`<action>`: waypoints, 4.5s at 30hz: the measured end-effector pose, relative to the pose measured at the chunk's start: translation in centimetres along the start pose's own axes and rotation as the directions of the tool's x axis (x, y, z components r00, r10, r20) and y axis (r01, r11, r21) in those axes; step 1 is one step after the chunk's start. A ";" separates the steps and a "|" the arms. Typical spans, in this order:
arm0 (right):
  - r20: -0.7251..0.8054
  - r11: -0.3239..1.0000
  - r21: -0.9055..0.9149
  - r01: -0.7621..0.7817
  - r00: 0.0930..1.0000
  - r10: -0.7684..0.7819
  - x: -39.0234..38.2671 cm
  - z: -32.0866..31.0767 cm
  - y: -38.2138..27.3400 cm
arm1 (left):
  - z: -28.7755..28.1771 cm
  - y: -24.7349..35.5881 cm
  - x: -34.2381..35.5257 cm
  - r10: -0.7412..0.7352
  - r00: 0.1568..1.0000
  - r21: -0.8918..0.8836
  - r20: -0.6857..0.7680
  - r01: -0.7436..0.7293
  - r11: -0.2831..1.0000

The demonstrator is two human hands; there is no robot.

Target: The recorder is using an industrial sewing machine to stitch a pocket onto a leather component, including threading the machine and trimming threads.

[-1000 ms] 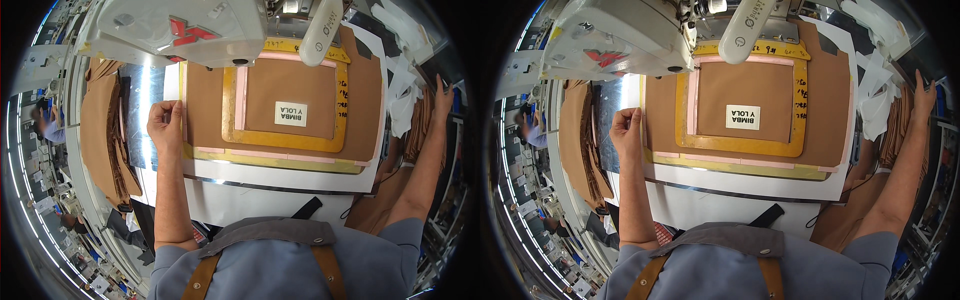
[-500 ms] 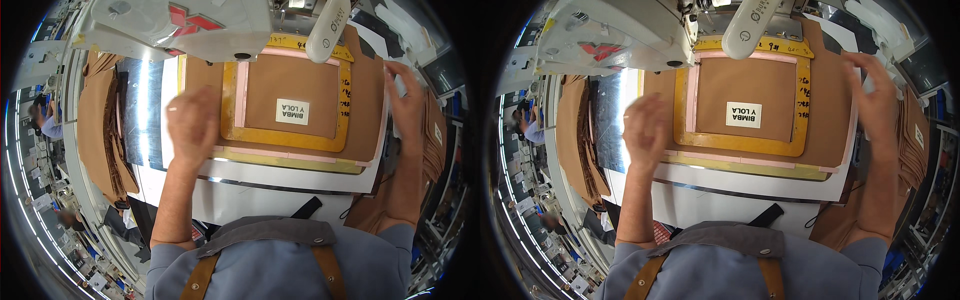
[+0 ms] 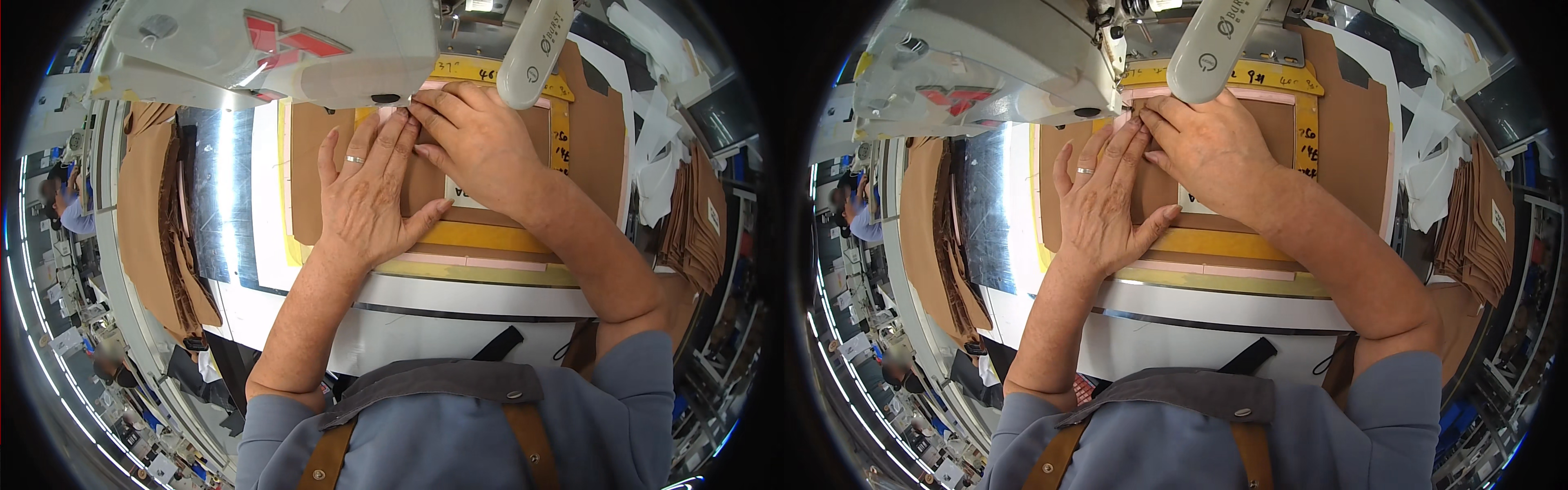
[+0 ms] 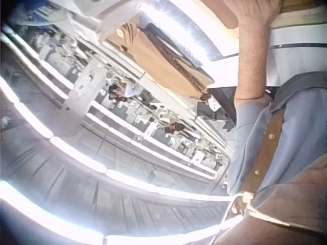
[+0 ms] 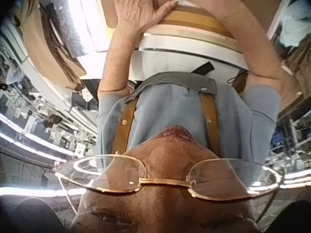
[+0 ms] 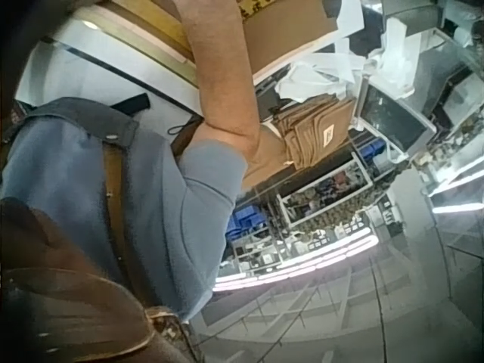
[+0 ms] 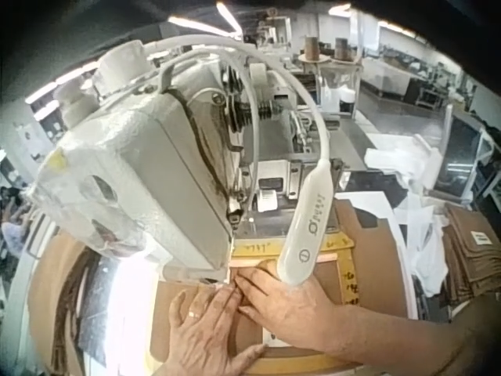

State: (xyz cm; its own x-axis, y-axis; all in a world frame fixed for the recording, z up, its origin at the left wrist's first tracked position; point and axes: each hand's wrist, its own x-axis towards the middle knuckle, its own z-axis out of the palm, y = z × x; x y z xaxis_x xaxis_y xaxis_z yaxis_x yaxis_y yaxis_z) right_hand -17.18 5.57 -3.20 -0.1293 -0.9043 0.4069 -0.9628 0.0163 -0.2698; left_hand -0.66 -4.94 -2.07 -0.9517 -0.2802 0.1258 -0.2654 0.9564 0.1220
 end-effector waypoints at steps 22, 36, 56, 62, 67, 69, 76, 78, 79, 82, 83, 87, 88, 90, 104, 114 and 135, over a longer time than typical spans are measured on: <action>-0.064 1.000 -0.005 0.004 0.998 -0.005 0.0 0.9 -0.1 | 1.6 -10.6 5.0 -0.499 0.822 -0.146 -0.274 0.477 0.867; -0.060 1.000 0.012 -0.003 0.998 0.004 -0.2 0.7 -0.1 | 2.3 -9.3 4.7 -0.263 0.880 0.192 -0.395 0.359 0.913; -0.071 1.000 -0.025 -0.014 0.997 0.012 -0.2 0.8 -0.1 | 0.6 -3.3 0.8 -0.097 0.920 -0.244 -0.381 0.001 0.970; -0.071 0.999 -0.040 -0.012 0.997 0.009 -0.2 1.0 -0.1 | 0.4 -0.8 0.9 -0.058 0.972 -0.251 -0.227 -0.001 0.968; -0.065 0.999 -0.037 -0.016 0.998 0.014 -0.4 0.8 0.0 | 0.3 0.2 0.9 -0.032 0.987 0.025 -0.158 0.037 0.999; -0.059 0.999 -0.035 -0.026 0.998 0.023 -0.4 0.7 0.1 | 0.3 0.5 1.0 -0.036 0.987 0.035 -0.159 0.042 0.999; -0.001 0.999 -0.033 -0.005 1.000 0.005 -0.6 -0.2 0.4 | 0.4 0.8 0.8 -0.084 0.984 0.075 -0.159 0.096 0.992; -0.005 0.999 -0.050 -0.007 1.000 0.006 -0.6 -0.2 0.3 | 0.5 0.7 0.8 -0.089 0.983 0.065 -0.160 0.100 0.993; -0.011 0.998 -0.063 -0.004 1.000 0.003 -0.7 -0.1 0.3 | 0.6 0.6 0.8 -0.094 0.982 0.056 -0.161 0.104 0.993; -0.019 0.997 -0.074 0.007 1.000 -0.009 -0.6 0.0 0.3 | 0.5 0.7 0.9 -0.098 0.982 0.047 -0.161 0.107 0.993; -0.020 0.997 -0.073 0.010 1.000 -0.011 -0.7 0.1 0.3 | 0.5 0.8 0.9 -0.099 0.982 0.047 -0.161 0.108 0.993; -0.012 0.997 -0.072 0.011 1.000 -0.012 -0.8 0.1 0.2 | 0.7 0.6 1.0 -0.083 0.978 0.055 -0.191 0.095 0.994; -0.015 0.996 -0.088 0.016 1.000 -0.018 -0.7 0.1 0.2 | 0.8 0.5 1.0 -0.067 0.974 0.050 -0.217 0.079 0.996; -0.018 0.994 -0.105 0.024 0.999 -0.026 -0.7 0.0 0.2 | 0.8 0.5 1.0 -0.084 0.977 0.019 -0.198 0.090 0.996; 0.029 0.997 -0.083 0.001 1.000 0.002 -0.9 -0.2 0.3 | 0.3 0.6 1.2 -0.101 0.983 0.030 -0.153 0.107 0.994; 0.031 0.997 -0.080 0.003 1.000 -0.001 -0.9 -0.1 0.2 | 0.5 0.6 1.0 -0.085 0.976 0.090 -0.203 0.105 0.990; 0.038 0.998 -0.058 0.004 0.999 -0.002 -1.1 -0.7 -0.5 | 0.4 0.7 0.4 -0.091 0.974 0.095 -0.209 0.113 0.989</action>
State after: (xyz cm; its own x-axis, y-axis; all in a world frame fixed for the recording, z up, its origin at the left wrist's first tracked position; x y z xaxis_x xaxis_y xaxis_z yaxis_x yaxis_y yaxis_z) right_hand -16.71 6.80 -2.93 -0.1185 -0.9197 0.3743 -0.9754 0.0371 -0.2175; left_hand -1.29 -4.33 -2.29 -0.8701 -0.3769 0.3176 -0.3843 0.9223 0.0415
